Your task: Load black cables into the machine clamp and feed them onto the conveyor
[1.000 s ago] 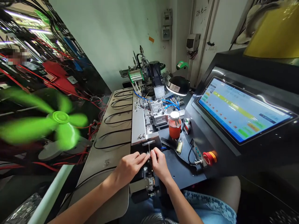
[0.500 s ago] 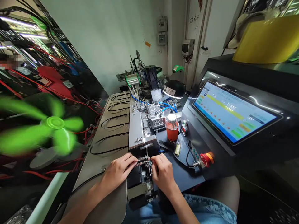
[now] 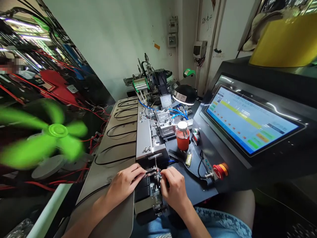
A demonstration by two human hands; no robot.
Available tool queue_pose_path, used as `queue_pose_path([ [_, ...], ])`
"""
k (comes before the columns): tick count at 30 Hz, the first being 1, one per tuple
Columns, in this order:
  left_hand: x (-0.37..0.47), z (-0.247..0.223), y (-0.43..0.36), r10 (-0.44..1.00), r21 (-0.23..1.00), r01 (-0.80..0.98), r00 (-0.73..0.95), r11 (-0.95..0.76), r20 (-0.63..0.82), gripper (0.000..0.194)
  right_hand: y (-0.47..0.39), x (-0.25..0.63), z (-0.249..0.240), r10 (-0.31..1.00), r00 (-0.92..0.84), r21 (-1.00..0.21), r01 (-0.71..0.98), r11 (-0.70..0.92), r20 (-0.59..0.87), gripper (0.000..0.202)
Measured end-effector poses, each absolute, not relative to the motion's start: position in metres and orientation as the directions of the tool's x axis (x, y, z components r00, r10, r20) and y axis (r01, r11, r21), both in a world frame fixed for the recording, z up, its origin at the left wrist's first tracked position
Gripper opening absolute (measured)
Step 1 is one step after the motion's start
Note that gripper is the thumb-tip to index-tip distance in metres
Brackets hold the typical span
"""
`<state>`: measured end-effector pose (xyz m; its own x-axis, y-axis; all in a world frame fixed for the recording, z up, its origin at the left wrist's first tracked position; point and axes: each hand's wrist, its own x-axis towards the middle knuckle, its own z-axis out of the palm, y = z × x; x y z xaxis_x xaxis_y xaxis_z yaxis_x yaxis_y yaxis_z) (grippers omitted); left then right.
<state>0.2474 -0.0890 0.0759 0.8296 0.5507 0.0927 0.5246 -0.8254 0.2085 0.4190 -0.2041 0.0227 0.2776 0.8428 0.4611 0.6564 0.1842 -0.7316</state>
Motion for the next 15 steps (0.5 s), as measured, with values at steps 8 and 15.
queue_pose_path([
  [8,0.253,0.078,-0.090,0.566,0.309,0.515,0.819,-0.800,0.100,0.018,-0.226,0.423,0.045,0.802,0.445,-0.866,0.471,0.168,0.398,0.019],
  [15,0.177,0.131,-0.064,0.705,0.337,0.644,0.703,-0.687,0.092,0.032,-0.243,0.433,0.042,0.867,0.458,-0.975,0.183,0.125,0.197,0.018],
])
